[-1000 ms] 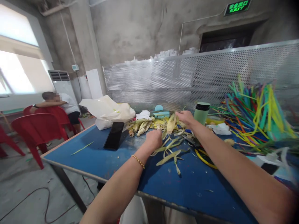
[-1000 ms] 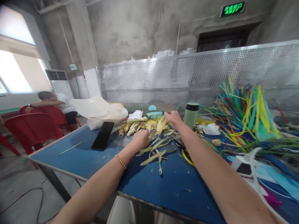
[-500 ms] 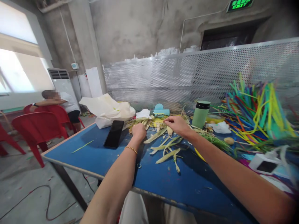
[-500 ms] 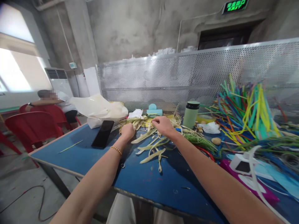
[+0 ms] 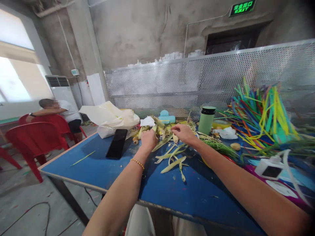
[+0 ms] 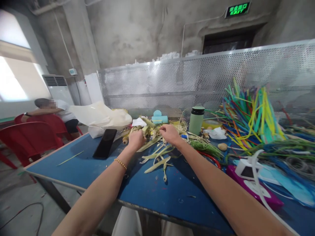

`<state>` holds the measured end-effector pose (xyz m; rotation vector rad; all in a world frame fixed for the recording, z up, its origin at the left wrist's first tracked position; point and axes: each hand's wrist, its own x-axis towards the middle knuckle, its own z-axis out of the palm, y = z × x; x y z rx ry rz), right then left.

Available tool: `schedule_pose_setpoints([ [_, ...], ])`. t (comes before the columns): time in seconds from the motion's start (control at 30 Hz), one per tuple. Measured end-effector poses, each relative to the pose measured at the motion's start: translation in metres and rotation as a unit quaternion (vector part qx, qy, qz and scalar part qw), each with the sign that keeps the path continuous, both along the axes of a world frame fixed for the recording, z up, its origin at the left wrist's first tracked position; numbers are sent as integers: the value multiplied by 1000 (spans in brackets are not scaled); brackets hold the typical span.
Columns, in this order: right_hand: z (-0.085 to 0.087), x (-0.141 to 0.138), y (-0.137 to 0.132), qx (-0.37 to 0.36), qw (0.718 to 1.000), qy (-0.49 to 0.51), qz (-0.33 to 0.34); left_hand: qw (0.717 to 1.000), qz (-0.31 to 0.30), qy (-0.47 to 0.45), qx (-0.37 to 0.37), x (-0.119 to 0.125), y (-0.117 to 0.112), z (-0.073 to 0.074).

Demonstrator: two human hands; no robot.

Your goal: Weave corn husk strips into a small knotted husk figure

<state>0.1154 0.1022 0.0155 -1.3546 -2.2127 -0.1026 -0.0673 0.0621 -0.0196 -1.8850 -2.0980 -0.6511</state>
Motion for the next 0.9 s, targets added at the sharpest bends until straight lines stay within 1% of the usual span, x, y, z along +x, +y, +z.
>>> schedule_pose_setpoints([
  [0.07,8,-8,12,29,998,-47,-30,1000,2,-1,-30,-2,0,-3],
  [0.13,11,-20,23,42,995,-85,-28,999,-1,1,-39,-4,1,-4],
  [0.17,11,-27,27,47,993,-108,-16,999,0,2,-37,-4,1,-4],
  [0.23,4,-42,30,52,985,-161,23,999,4,2,-34,-2,2,-5],
  [0.3,-6,-55,30,51,974,-212,60,999,5,-1,-35,0,3,-6],
  [0.37,-15,-63,30,54,964,-248,73,999,0,-1,-36,1,4,-8],
  [0.43,-19,-61,31,63,957,-272,78,1000,4,2,-27,0,4,-10],
  [0.53,-18,-48,34,86,946,-299,91,1000,23,1,-3,-6,4,-10],
  [0.67,-15,-31,32,115,934,-321,104,998,55,-25,-27,-18,3,-9],
  [0.73,-13,-28,32,143,932,-314,108,996,68,-36,-40,-25,4,-10],
  [0.8,-7,-25,33,190,940,-265,102,996,72,-40,-34,-29,5,-11],
  [0.83,-3,-24,34,215,947,-217,96,996,73,-38,-20,-29,5,-10],
  [0.9,8,-21,36,244,962,-86,92,997,73,-35,20,-26,4,-8],
])
